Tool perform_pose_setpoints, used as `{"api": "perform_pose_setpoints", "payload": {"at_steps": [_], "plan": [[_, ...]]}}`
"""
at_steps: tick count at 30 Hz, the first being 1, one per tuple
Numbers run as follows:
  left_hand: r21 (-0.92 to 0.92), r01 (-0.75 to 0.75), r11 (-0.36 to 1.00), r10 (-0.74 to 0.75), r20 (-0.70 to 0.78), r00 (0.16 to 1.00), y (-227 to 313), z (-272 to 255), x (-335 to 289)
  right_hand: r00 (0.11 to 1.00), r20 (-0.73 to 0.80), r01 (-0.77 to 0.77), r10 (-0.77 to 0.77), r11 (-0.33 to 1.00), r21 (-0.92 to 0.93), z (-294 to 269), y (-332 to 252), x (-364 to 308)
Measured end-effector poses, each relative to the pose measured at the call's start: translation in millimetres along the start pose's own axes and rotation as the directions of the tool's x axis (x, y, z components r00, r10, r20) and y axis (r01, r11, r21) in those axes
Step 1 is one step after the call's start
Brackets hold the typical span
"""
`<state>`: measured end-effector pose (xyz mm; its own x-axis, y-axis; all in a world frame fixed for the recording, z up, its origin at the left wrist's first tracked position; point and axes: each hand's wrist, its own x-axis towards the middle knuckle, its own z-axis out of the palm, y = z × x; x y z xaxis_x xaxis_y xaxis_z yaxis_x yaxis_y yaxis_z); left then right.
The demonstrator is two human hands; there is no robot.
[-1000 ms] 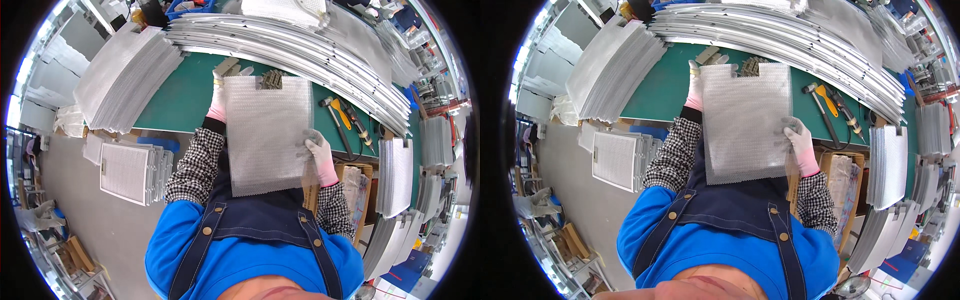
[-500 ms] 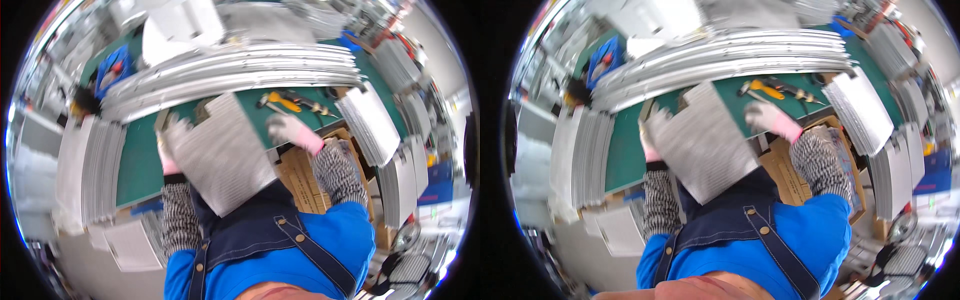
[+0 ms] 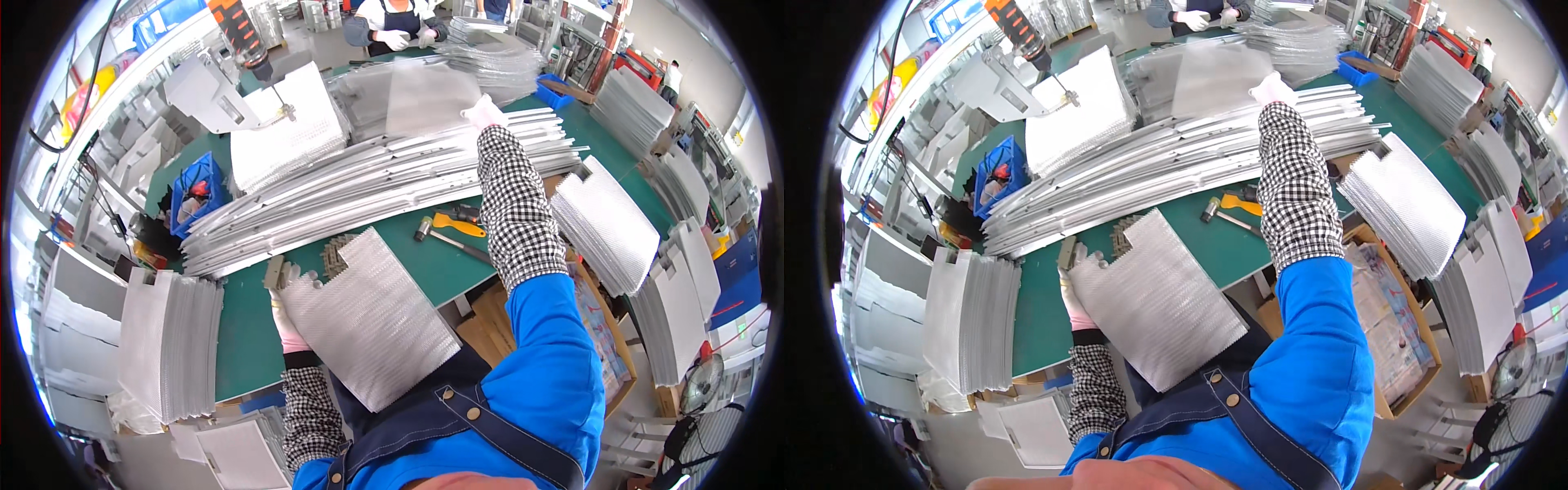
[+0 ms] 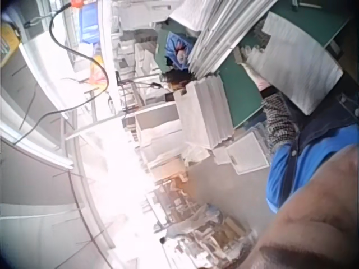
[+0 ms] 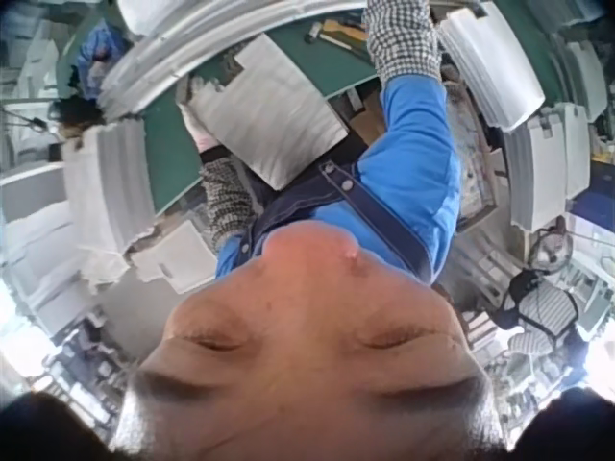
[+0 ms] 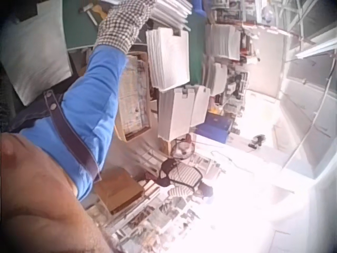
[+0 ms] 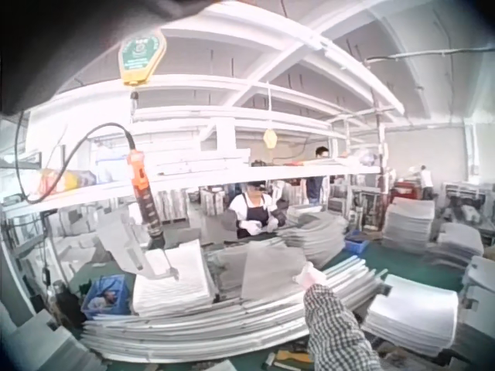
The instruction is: The person assembles rectangular mesh panels by inserting a mesh sheet into a frame, securing it with a small cardboard piece, and fastening it with a power drill. They repeat this process for multiple units, stacking completed panels on the floor.
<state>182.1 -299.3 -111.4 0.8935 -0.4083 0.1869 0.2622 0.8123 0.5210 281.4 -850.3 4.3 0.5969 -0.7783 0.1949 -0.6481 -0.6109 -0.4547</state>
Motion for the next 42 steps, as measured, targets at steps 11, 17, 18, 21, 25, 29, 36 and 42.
{"api": "perform_pose_setpoints", "payload": {"at_steps": [11, 17, 18, 21, 25, 29, 36, 42], "plan": [[0.040, 0.070, 0.997, -0.065, -0.120, 0.991, 3, 15, -4, 0.957, -0.275, 0.035, -0.097, 0.975, -0.220, 34, -27, -17], [0.031, 0.092, 0.995, -0.088, -0.104, 0.991, 0, 5, -1, 0.834, -0.552, 0.049, -0.006, 0.997, 0.064, 30, -5, -3], [-0.019, 0.144, 0.989, -0.145, -0.033, 0.989, -8, 12, 7, 0.889, -0.444, 0.210, -0.110, 0.960, 0.183, 0, 36, 28], [-0.014, 0.113, 0.994, -0.114, -0.107, 0.988, 8, -1, -11, 0.984, 0.065, -0.032, -0.168, 0.193, 0.981, -34, -4, -34], [-0.039, 0.171, 0.984, -0.175, -0.148, 0.973, 6, -18, -14, 0.953, 0.054, -0.062, -0.299, -0.017, 0.998, -64, 42, -88], [-0.068, 0.195, 0.978, -0.206, -0.226, 0.952, 6, -30, -11, 0.947, 0.271, -0.170, -0.171, 0.451, 0.876, -48, 66, -211], [-0.066, 0.166, 0.984, -0.179, -0.322, 0.930, -1, -83, -5, 0.505, 0.742, -0.490, -0.441, 0.561, 0.667, -2, 58, -392], [-0.092, 0.155, 0.984, -0.168, -0.161, 0.973, 2, -35, -6, 0.462, 0.761, -0.465, -0.456, 0.606, 0.645, 5, 58, -406]]}}
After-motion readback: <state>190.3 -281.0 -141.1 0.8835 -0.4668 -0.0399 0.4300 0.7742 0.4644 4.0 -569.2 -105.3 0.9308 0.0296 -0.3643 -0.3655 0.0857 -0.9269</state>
